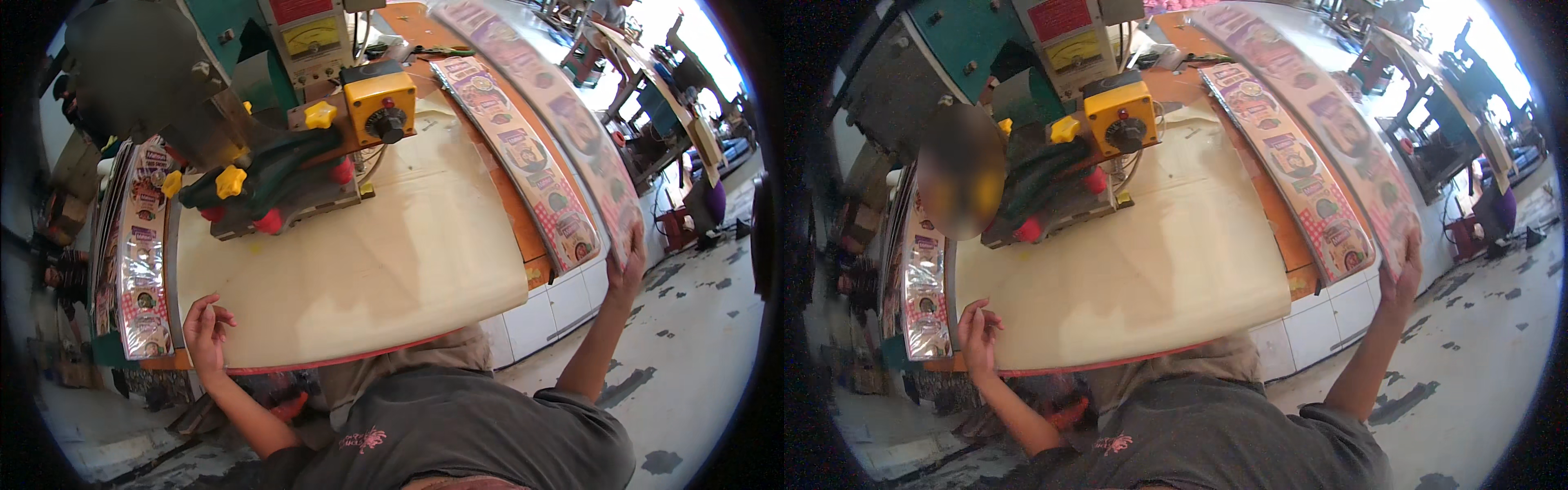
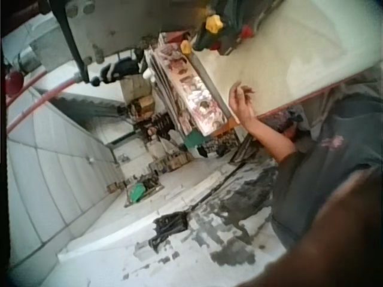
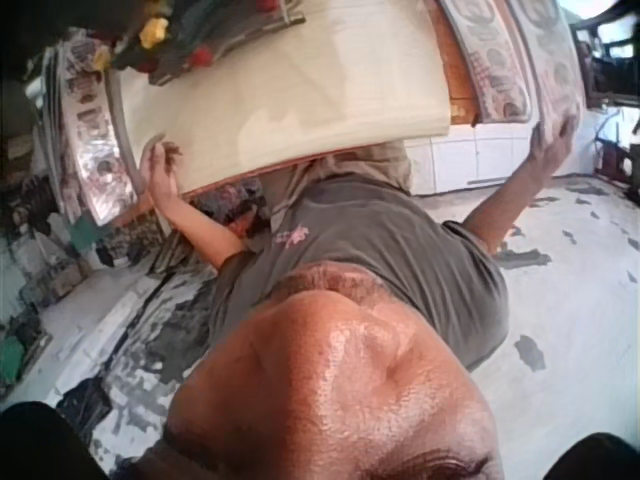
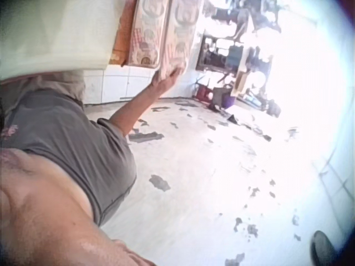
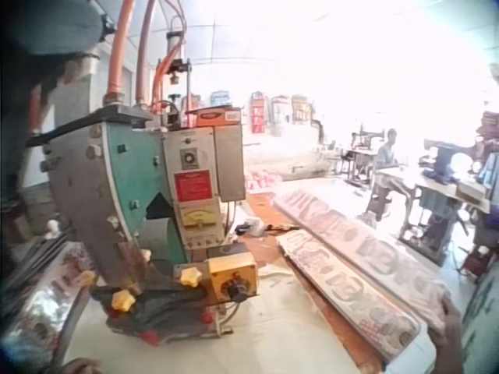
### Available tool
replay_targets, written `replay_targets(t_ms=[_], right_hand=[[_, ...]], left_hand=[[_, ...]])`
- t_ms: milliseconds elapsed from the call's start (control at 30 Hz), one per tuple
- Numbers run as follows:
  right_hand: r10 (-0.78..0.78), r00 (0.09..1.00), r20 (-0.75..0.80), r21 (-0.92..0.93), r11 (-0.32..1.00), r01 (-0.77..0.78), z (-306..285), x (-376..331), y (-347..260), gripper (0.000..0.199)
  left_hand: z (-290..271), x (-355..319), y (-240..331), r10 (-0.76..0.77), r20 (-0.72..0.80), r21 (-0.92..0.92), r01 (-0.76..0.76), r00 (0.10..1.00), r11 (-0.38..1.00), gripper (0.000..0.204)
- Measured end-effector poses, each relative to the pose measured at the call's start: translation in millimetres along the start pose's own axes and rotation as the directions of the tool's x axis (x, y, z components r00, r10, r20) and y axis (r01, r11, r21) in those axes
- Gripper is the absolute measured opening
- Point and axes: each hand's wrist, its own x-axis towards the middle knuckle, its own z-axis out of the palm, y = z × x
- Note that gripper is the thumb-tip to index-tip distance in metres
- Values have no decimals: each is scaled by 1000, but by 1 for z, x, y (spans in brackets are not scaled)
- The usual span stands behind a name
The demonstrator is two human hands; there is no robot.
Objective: The person aligns and feeds flat plastic packaging sheets into a sealing machine, using their hands to position and guide the material under the press.
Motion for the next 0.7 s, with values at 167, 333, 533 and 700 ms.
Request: replay_targets(t_ms=[167,333,533,700], right_hand=[[27,995,97,-163,987,-11,18,-11,32,45],[49,999,-2,-144,988,-48,33,-34,60,47],[28,999,-19,-172,985,-31,58,-48,58,44],[185,983,4,-580,801,-148,54,-61,28,42]], left_hand=[[5,1,-5,-36,-67,17,37,997,999,30],[1,2,-10,-7,-93,-16,6,996,1000,29],[-2,1,-15,23,-132,-23,-26,991,999,27],[-1,0,-16,50,-130,-22,-53,990,998,26]])
